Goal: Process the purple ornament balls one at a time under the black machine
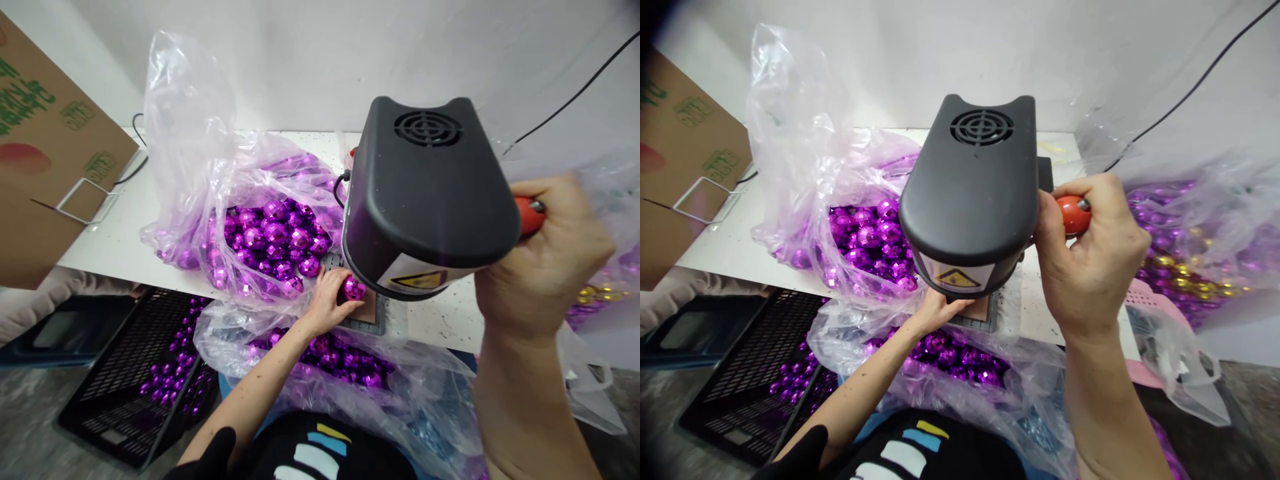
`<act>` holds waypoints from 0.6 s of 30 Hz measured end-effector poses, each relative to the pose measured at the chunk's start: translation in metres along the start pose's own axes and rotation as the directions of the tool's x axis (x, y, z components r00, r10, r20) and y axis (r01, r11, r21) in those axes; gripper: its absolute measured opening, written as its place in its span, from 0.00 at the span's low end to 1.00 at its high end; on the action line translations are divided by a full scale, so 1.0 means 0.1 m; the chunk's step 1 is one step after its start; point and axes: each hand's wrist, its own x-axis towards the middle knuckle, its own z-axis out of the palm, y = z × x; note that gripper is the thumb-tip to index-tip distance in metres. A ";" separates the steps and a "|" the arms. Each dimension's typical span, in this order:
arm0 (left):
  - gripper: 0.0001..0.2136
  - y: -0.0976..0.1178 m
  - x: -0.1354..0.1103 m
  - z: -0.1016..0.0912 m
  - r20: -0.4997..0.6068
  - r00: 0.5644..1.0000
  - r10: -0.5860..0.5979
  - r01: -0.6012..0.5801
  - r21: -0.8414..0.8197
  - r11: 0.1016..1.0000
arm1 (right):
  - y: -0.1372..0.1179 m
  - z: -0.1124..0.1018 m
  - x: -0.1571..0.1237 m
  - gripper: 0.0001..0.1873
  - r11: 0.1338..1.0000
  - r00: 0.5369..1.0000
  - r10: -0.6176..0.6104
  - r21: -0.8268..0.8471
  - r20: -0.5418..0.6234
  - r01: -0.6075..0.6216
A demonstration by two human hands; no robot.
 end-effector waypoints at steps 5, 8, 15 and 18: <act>0.23 0.02 0.00 -0.01 -0.011 0.999 -0.044 0.043 -0.102 0.994 | 0.01 -0.10 -0.27 0.09 0.989 0.984 -0.140 -0.053 -0.111 0.134; 0.24 0.01 -0.01 -0.02 0.004 1.000 -0.011 0.012 -0.040 0.999 | 0.02 -0.18 -0.53 0.07 0.982 0.975 -0.186 -0.057 -0.123 0.180; 0.25 -0.01 -0.02 -0.02 -0.032 0.999 0.028 -0.027 0.031 0.999 | -0.11 -0.26 -0.81 0.06 0.997 0.996 -0.062 0.038 0.060 0.060; 0.25 0.00 -0.02 -0.02 -0.012 0.998 0.067 -0.065 0.099 0.993 | -0.14 -0.26 -0.83 0.07 0.999 0.997 -0.020 0.030 0.073 0.018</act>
